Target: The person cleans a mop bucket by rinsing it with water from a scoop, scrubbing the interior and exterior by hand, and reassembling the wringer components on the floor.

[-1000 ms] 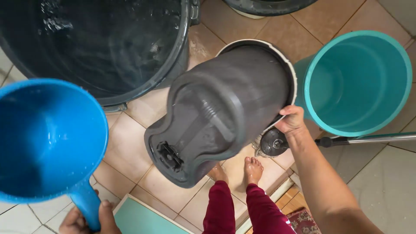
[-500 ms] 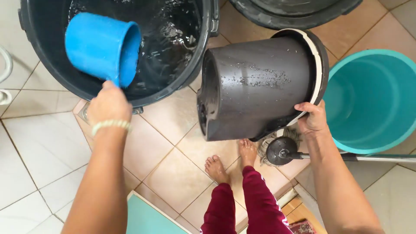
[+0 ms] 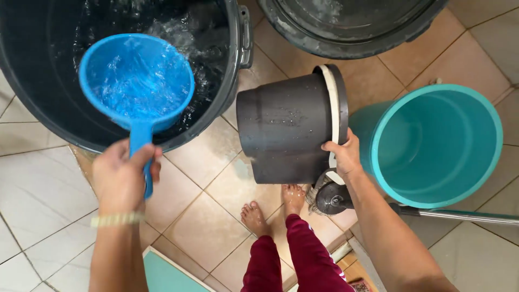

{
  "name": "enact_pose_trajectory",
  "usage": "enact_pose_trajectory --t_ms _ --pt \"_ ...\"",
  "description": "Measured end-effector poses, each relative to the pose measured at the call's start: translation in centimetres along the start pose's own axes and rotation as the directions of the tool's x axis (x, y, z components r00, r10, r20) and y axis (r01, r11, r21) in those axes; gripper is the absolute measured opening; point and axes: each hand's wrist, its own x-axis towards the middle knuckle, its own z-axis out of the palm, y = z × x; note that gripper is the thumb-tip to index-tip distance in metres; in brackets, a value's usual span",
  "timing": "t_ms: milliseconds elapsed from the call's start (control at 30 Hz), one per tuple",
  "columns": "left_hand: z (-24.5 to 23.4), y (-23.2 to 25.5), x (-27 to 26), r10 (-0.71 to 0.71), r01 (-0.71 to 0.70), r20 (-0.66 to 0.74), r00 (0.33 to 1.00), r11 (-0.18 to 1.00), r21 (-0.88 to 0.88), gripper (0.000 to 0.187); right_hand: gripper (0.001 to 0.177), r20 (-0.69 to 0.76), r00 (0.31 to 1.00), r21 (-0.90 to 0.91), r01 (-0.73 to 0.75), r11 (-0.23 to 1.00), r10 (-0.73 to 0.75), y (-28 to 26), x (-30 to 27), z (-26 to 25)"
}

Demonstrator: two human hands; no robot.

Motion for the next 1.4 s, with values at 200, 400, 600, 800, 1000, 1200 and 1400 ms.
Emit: enact_pose_trajectory --t_ms 200,400,600,800,1000,1200,1400 --pt "-1.7 0.9 -10.9 0.002 -0.006 0.019 1.0 0.978 0.21 0.014 0.057 -0.013 1.0 -0.211 0.02 0.977 -0.023 -0.7 -0.3 1.4" --pt "0.2 -0.7 -16.6 -0.295 0.29 0.007 0.955 0.942 0.167 0.039 0.052 0.017 1.0 -0.322 0.03 0.946 -0.025 -2.6 -0.1 3.2" --pt "2.9 -6.1 -20.2 -0.377 0.371 0.067 0.924 0.925 0.083 0.041 0.053 0.088 0.994 -0.318 0.087 0.944 -0.062 -5.3 -0.3 5.6" --pt "2.2 -10.3 -21.0 -0.444 0.434 0.113 0.889 0.895 0.099 0.039 0.044 0.114 0.976 -0.444 0.218 0.869 -0.187 -3.8 -4.0 5.3" --pt "-1.6 -13.3 -22.4 -0.433 0.426 -0.031 0.901 0.868 0.257 0.031 0.057 0.095 0.991 -0.263 0.121 0.957 -0.099 -0.6 -7.8 2.8" --pt "-4.7 -13.7 -21.9 -0.337 0.305 -0.032 0.941 0.802 0.514 0.04 0.051 0.071 0.996 -0.393 -0.023 0.919 0.056 1.4 -10.3 0.4" --pt "-4.9 -12.3 -21.3 -0.471 0.391 0.107 0.876 0.821 0.415 0.038 0.057 0.028 0.997 -0.304 -0.064 0.951 0.076 2.3 -11.5 -1.0"
